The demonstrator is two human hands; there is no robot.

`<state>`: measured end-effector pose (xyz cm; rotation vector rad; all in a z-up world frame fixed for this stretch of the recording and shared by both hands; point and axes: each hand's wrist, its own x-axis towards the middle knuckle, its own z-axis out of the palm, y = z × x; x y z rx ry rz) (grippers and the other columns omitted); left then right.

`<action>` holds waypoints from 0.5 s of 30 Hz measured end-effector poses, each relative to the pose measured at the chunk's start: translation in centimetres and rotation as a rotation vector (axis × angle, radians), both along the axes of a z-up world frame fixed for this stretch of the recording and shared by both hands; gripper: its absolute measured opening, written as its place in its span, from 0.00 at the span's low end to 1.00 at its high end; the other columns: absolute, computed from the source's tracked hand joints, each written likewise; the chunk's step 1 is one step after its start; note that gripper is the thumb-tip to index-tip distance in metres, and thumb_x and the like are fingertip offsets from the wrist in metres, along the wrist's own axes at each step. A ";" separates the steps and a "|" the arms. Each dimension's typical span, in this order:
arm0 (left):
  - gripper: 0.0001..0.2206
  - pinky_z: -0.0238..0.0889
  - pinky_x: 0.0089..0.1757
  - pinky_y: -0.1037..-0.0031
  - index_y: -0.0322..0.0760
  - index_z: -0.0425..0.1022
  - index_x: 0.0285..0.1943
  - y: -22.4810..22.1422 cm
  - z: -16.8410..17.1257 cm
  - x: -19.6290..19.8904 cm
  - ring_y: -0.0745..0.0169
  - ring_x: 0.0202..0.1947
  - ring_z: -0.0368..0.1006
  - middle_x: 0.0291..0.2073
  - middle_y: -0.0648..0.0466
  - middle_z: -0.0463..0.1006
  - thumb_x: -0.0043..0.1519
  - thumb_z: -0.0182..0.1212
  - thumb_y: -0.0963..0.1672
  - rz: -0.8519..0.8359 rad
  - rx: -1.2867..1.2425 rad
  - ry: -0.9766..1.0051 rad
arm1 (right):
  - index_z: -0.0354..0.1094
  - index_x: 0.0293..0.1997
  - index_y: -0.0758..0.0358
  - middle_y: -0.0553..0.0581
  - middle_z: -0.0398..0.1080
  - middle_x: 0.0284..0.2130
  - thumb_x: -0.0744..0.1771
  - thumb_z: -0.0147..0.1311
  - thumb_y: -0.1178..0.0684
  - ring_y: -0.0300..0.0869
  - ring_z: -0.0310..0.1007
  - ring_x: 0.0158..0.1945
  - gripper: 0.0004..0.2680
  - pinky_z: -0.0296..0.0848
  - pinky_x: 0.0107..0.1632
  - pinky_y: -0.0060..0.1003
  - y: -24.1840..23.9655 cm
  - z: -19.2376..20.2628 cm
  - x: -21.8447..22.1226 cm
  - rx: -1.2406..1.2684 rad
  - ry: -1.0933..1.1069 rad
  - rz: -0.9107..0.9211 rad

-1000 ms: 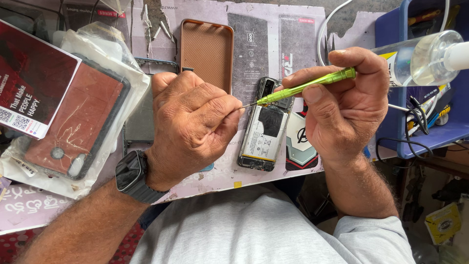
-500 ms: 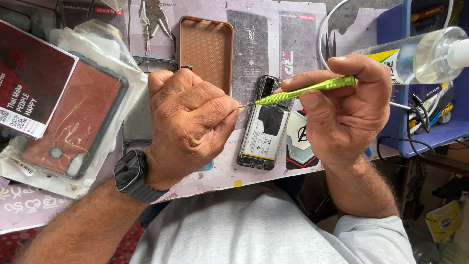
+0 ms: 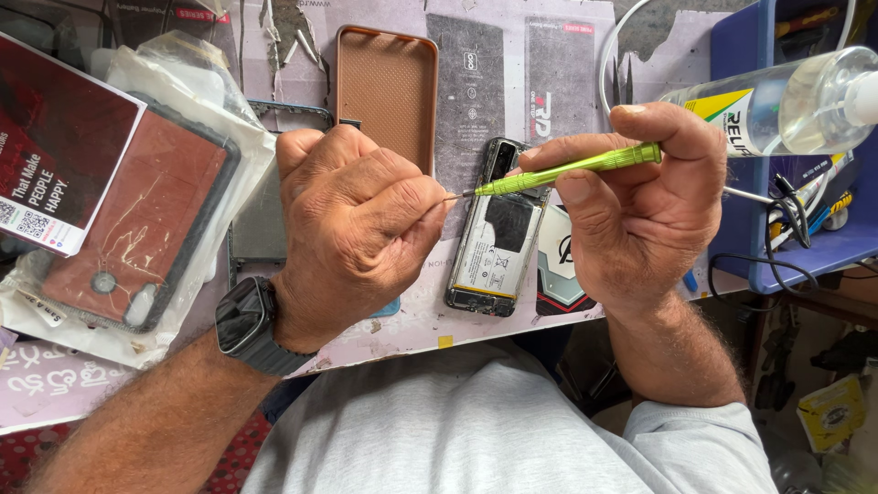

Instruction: The person uses a green screwdriver to remove screws from a disassembled smartphone chassis. They then use a blue brush to clean the interior of the phone frame and a small black component. The person handles the phone parts and tools on a cluttered workbench.

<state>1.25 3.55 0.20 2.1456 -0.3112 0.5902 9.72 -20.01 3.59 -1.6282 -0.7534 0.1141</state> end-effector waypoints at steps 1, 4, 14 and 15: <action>0.08 0.49 0.51 0.61 0.42 0.80 0.44 -0.1 0.0 0.0 0.64 0.40 0.66 0.37 0.63 0.78 0.63 0.77 0.43 0.019 0.007 0.019 | 0.52 0.67 0.62 0.68 0.77 0.42 0.73 0.52 0.62 0.47 0.82 0.46 0.15 0.87 0.47 0.37 -0.1 0.0 0.1 0.003 0.006 -0.001; 0.12 0.49 0.52 0.58 0.42 0.79 0.44 -0.4 0.2 0.1 0.60 0.42 0.66 0.37 0.61 0.77 0.61 0.78 0.48 0.078 0.046 0.072 | 0.52 0.66 0.63 0.68 0.76 0.42 0.74 0.52 0.62 0.47 0.82 0.46 0.14 0.87 0.47 0.38 -0.3 -0.1 0.1 0.014 0.011 -0.024; 0.26 0.49 0.47 0.57 0.34 0.77 0.45 -4.4 3.6 -1.2 0.55 0.42 0.64 0.38 0.53 0.73 0.58 0.71 0.59 0.092 0.414 0.208 | 0.51 0.66 0.63 0.69 0.76 0.43 0.74 0.52 0.62 0.47 0.82 0.45 0.13 0.85 0.50 0.40 -3.9 -0.4 0.9 0.059 0.140 -0.100; 0.27 0.49 0.47 0.57 0.34 0.77 0.45 -5.0 3.8 -1.2 0.55 0.42 0.63 0.39 0.53 0.73 0.59 0.70 0.60 0.090 0.446 0.244 | 0.51 0.65 0.64 0.69 0.76 0.43 0.74 0.52 0.62 0.47 0.82 0.45 0.14 0.85 0.49 0.40 -4.2 -0.5 1.2 0.077 0.178 -0.114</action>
